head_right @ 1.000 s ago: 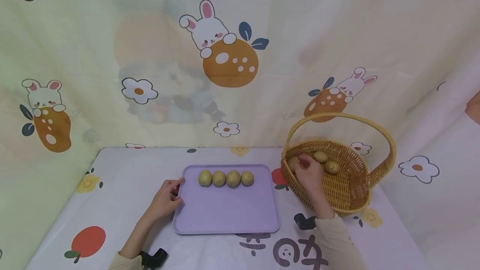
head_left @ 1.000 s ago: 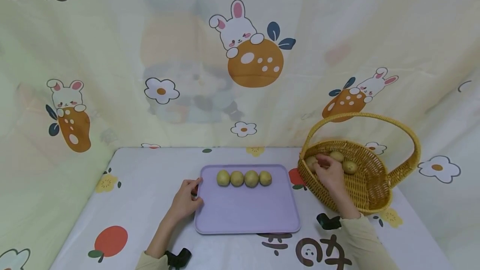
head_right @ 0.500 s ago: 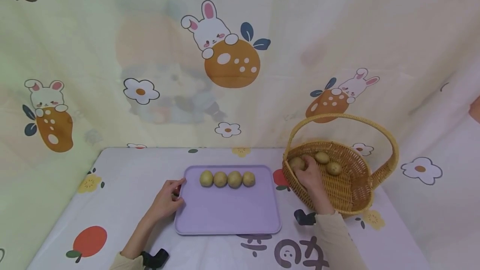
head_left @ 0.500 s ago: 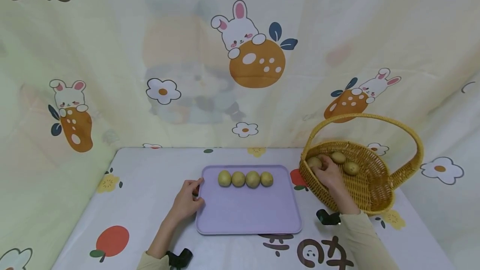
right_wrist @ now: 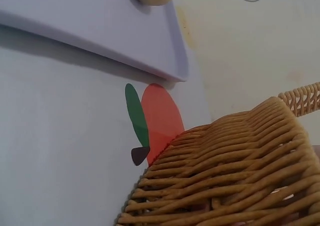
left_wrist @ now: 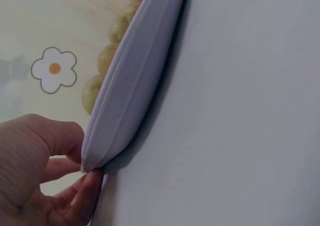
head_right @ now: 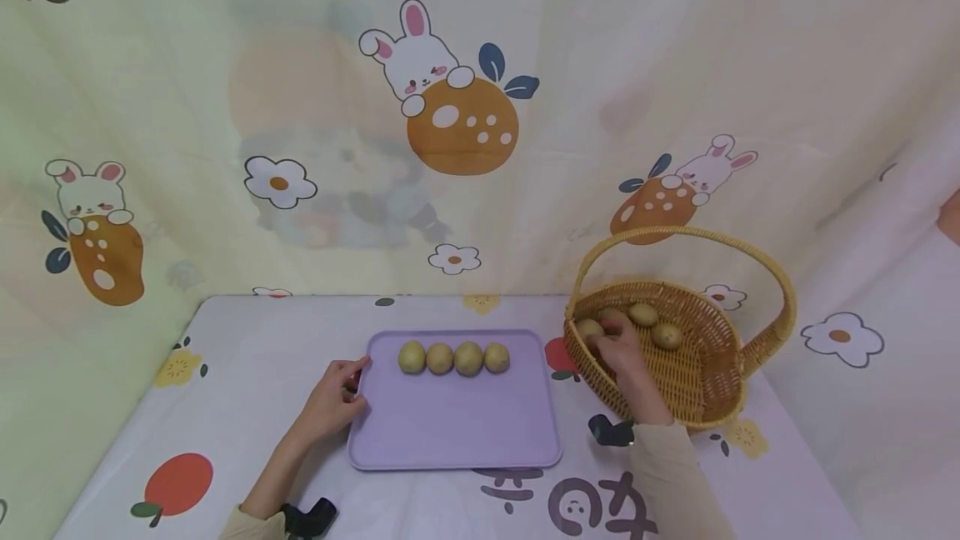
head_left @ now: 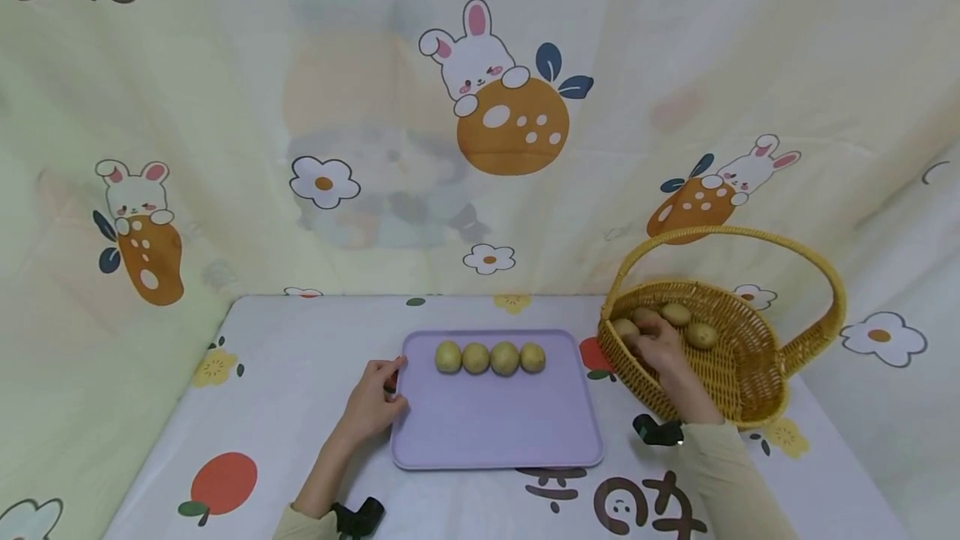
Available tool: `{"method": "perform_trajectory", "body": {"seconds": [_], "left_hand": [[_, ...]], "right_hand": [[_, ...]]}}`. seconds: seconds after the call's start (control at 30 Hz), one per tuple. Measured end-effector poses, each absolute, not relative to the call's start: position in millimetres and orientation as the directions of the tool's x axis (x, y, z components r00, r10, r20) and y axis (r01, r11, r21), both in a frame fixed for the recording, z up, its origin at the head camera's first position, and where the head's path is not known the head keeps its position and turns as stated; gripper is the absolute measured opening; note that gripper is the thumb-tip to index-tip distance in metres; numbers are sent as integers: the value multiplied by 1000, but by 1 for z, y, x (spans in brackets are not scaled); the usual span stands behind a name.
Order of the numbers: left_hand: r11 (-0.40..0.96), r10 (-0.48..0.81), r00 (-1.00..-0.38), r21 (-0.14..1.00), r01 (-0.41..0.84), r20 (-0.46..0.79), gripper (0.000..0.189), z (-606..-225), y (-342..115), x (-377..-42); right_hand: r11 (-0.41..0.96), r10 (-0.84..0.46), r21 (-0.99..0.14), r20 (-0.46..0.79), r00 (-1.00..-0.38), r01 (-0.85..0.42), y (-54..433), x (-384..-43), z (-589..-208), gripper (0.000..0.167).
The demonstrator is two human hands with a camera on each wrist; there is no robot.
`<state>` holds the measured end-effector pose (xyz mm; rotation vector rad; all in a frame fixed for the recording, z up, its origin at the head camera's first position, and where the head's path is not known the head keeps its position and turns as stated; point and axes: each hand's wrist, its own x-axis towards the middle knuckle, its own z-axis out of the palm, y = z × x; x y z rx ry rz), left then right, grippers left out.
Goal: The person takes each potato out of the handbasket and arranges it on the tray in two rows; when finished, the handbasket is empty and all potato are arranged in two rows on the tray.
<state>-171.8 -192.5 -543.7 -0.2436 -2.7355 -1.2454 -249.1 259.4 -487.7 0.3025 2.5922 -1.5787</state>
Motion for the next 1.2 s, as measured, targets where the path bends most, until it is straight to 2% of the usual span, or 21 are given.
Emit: {"method": "perform_trajectory", "body": {"seconds": [0.33,0.57,0.73,0.87,1.2], "left_hand": [[648,102,-978,734,203,180,64,-542,-193,-171],[649,101,-978,733,203,181,63,-542,-193,-170],[648,100,-978,733,205,186,63,-542,-193,-171],[654,101,-976,726,212,194,62,-542,-192,-171],[661,86,-980,725,192,181,62,-541,-192,-171]], "right_hand": [[410,157,-885,-167,-973,218,258,-248,-485,41],[322,191,-910,-206,-960,260,257,-246,-477,56],[163,180,-958,-207,-962,237,255,-242,-466,58],[77,176,-976,-188,-966,204,257,-237,-456,56],[52,134,-991,-116,-984,124,255,-221,-439,42]]}}
